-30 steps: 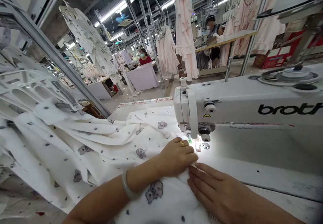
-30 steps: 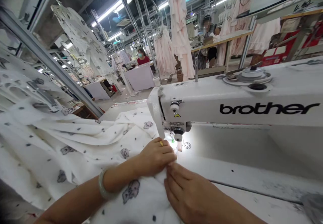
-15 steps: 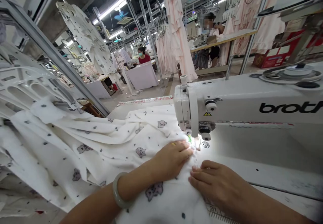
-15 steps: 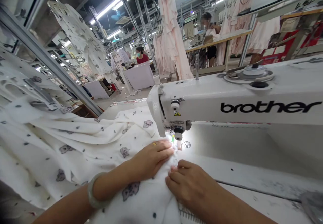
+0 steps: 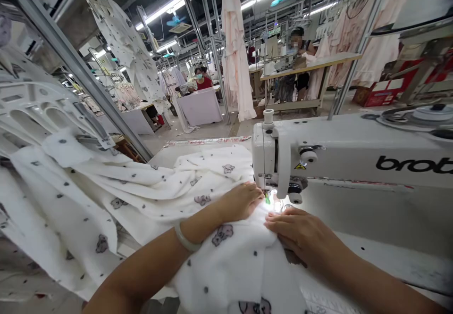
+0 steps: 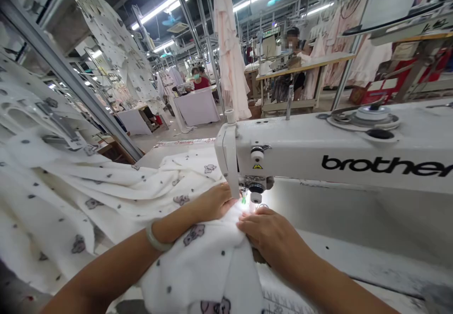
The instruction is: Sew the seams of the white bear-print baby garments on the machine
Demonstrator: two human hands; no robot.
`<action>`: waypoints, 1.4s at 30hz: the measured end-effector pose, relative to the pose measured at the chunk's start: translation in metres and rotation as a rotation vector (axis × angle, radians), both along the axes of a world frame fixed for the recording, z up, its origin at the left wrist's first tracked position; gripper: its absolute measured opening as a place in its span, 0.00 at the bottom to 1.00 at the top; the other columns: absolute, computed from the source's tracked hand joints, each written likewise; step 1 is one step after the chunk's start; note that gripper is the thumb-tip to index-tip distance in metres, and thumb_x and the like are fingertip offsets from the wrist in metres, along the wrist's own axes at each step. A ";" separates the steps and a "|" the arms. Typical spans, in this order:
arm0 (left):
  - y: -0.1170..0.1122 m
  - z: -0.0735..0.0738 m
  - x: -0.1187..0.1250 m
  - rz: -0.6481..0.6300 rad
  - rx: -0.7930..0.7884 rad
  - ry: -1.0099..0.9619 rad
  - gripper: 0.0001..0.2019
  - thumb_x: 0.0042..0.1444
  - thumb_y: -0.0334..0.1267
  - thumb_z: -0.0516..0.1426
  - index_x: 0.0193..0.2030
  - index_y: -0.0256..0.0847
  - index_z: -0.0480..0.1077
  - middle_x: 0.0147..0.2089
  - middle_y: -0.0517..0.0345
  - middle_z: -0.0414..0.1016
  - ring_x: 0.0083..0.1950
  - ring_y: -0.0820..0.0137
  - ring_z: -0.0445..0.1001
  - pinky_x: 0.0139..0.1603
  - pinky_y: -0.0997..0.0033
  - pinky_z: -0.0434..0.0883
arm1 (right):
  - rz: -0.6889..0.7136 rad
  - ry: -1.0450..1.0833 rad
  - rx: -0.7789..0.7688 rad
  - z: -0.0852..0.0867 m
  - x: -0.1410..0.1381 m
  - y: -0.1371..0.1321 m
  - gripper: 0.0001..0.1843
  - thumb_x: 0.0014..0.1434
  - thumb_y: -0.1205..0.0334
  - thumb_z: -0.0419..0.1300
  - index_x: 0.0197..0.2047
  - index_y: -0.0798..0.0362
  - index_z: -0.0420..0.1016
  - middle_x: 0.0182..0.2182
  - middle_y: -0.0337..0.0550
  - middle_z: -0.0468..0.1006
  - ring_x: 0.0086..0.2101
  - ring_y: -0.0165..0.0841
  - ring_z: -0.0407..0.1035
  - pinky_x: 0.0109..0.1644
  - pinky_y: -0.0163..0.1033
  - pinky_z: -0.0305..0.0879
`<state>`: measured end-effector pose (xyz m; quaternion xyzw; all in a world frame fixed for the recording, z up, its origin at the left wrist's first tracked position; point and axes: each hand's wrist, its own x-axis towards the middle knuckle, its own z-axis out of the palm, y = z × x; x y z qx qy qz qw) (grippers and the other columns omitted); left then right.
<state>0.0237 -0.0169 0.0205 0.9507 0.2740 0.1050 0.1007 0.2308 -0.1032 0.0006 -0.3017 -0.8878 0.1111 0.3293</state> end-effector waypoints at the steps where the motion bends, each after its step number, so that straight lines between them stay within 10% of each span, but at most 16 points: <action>1: 0.005 0.001 0.000 -0.004 -0.007 0.004 0.10 0.68 0.30 0.51 0.36 0.39 0.69 0.39 0.51 0.75 0.44 0.64 0.74 0.51 0.65 0.72 | -0.006 0.000 0.008 0.000 0.000 0.002 0.18 0.72 0.70 0.48 0.38 0.52 0.77 0.31 0.42 0.82 0.32 0.35 0.76 0.44 0.43 0.71; 5: 0.003 0.017 0.001 0.016 -0.036 0.052 0.11 0.67 0.29 0.52 0.32 0.39 0.69 0.37 0.52 0.75 0.43 0.64 0.74 0.50 0.65 0.72 | -0.030 0.001 0.036 -0.003 0.003 0.004 0.17 0.73 0.67 0.48 0.40 0.51 0.78 0.38 0.43 0.84 0.39 0.38 0.78 0.47 0.45 0.72; 10: -0.061 0.042 0.003 0.213 -0.117 -0.019 0.10 0.65 0.29 0.51 0.45 0.38 0.73 0.47 0.48 0.76 0.51 0.60 0.73 0.57 0.58 0.71 | -0.126 0.006 0.049 -0.008 0.011 0.001 0.14 0.71 0.68 0.49 0.53 0.52 0.73 0.50 0.49 0.80 0.47 0.41 0.74 0.49 0.48 0.72; 15: -0.111 0.020 -0.001 0.321 -0.182 -0.133 0.23 0.60 0.44 0.62 0.59 0.38 0.65 0.55 0.46 0.73 0.55 0.54 0.71 0.59 0.49 0.72 | -0.164 -0.048 0.004 -0.003 0.012 0.002 0.06 0.66 0.71 0.53 0.42 0.51 0.68 0.40 0.46 0.77 0.39 0.39 0.72 0.43 0.47 0.71; 20: -0.090 -0.007 -0.015 0.164 -0.072 -0.259 0.13 0.62 0.28 0.52 0.53 0.39 0.67 0.51 0.47 0.76 0.55 0.58 0.73 0.58 0.56 0.72 | -0.089 -0.107 0.086 -0.003 0.007 0.006 0.12 0.64 0.76 0.51 0.43 0.53 0.71 0.39 0.46 0.76 0.40 0.39 0.71 0.47 0.47 0.70; 24: -0.056 0.002 -0.031 -0.007 -0.185 -0.310 0.11 0.65 0.32 0.49 0.49 0.38 0.70 0.51 0.46 0.78 0.53 0.61 0.75 0.56 0.60 0.72 | -0.009 -0.174 0.223 -0.008 0.004 0.008 0.14 0.62 0.79 0.51 0.43 0.57 0.74 0.38 0.49 0.77 0.40 0.41 0.69 0.50 0.51 0.69; 32: -0.053 0.042 -0.012 0.256 -0.390 -0.272 0.20 0.70 0.45 0.49 0.25 0.41 0.56 0.26 0.64 0.60 0.30 0.72 0.62 0.33 0.71 0.60 | 0.041 -0.241 0.184 0.006 0.017 0.004 0.11 0.68 0.73 0.52 0.39 0.55 0.76 0.36 0.45 0.75 0.37 0.39 0.68 0.49 0.50 0.65; 42: -0.072 0.009 0.003 0.447 -0.253 -0.295 0.16 0.54 0.40 0.67 0.44 0.40 0.67 0.45 0.54 0.73 0.47 0.61 0.72 0.48 0.61 0.71 | 0.134 -0.257 -0.158 0.018 0.026 -0.002 0.15 0.71 0.70 0.50 0.40 0.50 0.76 0.29 0.39 0.71 0.33 0.35 0.64 0.46 0.45 0.59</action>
